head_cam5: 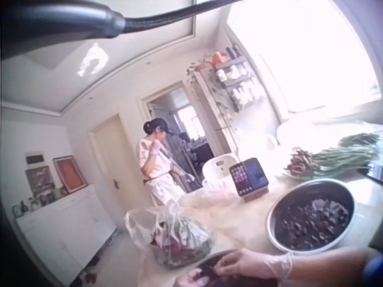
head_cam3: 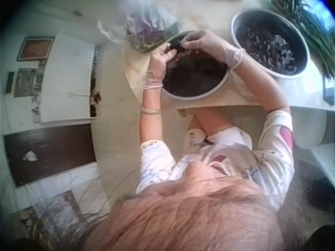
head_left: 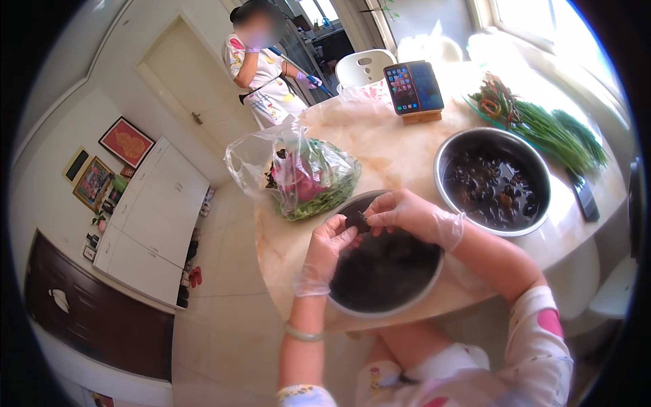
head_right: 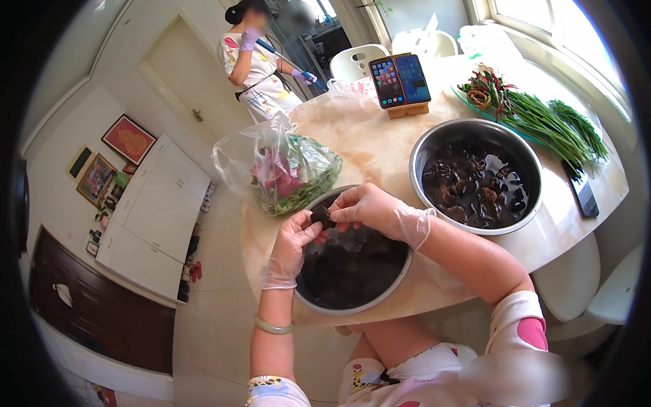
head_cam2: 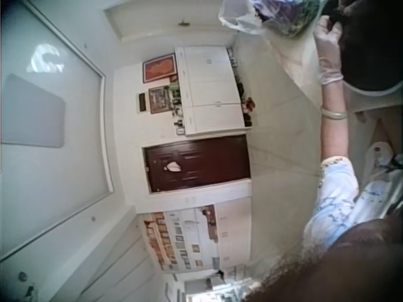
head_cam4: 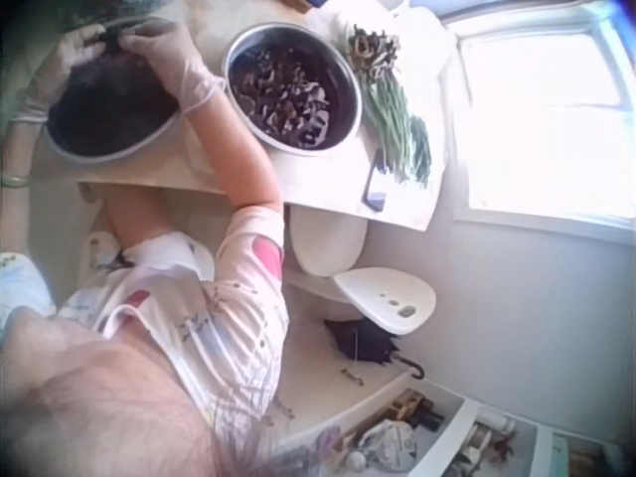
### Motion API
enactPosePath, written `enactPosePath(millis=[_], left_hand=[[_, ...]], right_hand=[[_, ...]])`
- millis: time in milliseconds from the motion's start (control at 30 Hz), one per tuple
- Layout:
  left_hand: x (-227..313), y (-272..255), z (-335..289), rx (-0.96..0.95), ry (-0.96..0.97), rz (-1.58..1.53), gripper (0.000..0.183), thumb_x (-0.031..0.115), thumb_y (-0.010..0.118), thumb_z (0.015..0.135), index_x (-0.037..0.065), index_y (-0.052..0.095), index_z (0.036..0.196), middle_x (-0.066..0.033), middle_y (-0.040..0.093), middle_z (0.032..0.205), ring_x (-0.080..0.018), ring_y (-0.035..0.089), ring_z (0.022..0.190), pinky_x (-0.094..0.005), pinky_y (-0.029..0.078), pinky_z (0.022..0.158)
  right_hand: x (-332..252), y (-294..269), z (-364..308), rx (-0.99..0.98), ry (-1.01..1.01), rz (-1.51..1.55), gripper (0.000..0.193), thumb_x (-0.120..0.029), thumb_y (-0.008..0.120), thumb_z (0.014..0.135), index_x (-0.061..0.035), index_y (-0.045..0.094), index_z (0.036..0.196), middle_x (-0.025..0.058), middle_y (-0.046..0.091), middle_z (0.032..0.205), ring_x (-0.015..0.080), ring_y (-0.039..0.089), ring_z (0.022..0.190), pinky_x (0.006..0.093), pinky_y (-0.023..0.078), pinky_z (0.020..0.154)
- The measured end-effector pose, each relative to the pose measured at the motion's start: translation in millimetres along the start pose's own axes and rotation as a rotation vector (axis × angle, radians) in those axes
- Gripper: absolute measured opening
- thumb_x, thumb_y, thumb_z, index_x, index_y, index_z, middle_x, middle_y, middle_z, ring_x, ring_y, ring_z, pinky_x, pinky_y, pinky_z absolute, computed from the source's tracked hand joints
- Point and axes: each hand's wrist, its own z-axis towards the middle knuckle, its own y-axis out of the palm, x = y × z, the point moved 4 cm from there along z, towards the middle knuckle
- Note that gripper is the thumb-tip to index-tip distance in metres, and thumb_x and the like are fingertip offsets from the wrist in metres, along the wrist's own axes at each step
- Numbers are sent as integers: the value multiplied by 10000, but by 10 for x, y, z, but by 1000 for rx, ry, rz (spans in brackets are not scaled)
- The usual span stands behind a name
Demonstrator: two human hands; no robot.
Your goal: The person cleans dark-colored food items, possibly wood ear mushrooms, by hand in a bowl of water and then transfers them to a second bowl on a table.
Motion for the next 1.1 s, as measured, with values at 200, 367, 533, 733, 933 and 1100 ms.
enactPosePath(millis=[200,367,533,733,933,1100], left_hand=[[65,50,-23,-28,48,-204,110,78,560,840,28,565,938,-33,602,847,-99,555,754,-222,442,710],[-25,-5,8,-46,9,-236,105,64,573,848,37,557,948,-29,607,859,-92,558,754,-215,460,702],[-66,-47,16,-9,-1,-245,142,56,569,846,42,540,985,-28,612,874,-74,561,755,-192,463,665],[24,23,18,-47,-70,-285,280,77,572,845,50,491,1112,-17,602,935,-68,556,791,-195,456,681],[79,112,-6,-130,-76,-270,386,42,578,825,55,459,1192,-12,574,1008,-73,535,878,-203,436,749],[111,167,-16,-184,68,-200,425,-14,587,799,63,464,1199,-14,565,1021,-92,528,914,-208,433,779]], right_hand=[[6,12,2,9,-30,-42,124,-129,629,798,-11,631,838,23,614,716,92,575,645,218,420,569],[-9,21,-9,41,-36,-32,118,-104,633,794,1,625,847,32,613,714,92,577,626,217,427,557],[-20,22,-5,94,-51,81,160,-56,624,796,32,614,930,49,619,760,102,582,632,213,436,562],[6,5,3,75,-67,118,194,-51,620,797,33,612,971,55,620,769,104,580,631,215,441,568],[-41,19,-27,49,-58,-4,181,-71,628,795,23,612,949,57,618,758,102,580,634,212,446,568],[-10,-3,-19,30,-30,94,154,-88,631,799,5,611,920,44,613,748,100,580,631,210,452,570]])
